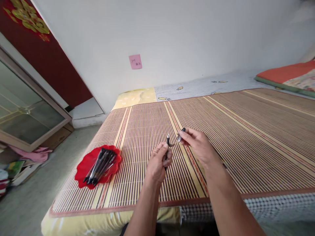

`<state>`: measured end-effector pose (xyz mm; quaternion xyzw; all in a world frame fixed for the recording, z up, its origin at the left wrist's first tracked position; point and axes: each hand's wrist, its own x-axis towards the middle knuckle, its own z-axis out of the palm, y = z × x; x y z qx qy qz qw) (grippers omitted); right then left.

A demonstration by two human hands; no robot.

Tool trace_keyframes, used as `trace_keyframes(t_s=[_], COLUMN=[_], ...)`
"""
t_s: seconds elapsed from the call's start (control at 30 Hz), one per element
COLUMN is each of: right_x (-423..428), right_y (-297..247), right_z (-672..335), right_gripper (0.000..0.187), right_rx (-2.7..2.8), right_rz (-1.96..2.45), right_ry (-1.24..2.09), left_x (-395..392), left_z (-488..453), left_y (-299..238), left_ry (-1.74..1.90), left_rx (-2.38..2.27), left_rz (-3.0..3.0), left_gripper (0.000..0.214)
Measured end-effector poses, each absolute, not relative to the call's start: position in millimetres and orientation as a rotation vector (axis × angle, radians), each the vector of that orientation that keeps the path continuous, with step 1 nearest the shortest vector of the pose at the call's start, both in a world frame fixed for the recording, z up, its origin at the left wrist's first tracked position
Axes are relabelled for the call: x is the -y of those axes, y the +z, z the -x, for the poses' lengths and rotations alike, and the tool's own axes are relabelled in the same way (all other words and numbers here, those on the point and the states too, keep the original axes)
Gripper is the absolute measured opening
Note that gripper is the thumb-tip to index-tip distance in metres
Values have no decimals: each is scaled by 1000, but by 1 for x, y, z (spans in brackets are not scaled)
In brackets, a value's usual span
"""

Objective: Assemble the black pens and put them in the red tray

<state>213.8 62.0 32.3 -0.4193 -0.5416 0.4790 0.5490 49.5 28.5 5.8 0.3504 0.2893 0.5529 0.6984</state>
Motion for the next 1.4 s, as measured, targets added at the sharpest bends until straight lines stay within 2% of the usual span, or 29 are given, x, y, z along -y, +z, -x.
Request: trace_keyframes(t_s=[0.2,0.63,0.87,1.4], right_x=[-63,-68,-67,-60], right_y=[31,27,27,38], right_z=[-213,-209,-211,-214], right_gripper=[35,33,28,33], right_rx=[1273,1140,1105,1430], right_rz=[1010,935,897,943], right_ry=[1146,1037,1038,1069], left_x=[-29,-27,-24,-21], left_z=[-51,-56,-57,-57], left_y=[4,4,7,11], left_ry=[1239,1159,1089,1045], left_rx=[-637,-629,-649,-639], left_rz=[-780,-794,-870,-939], left_gripper=[40,44,40,35])
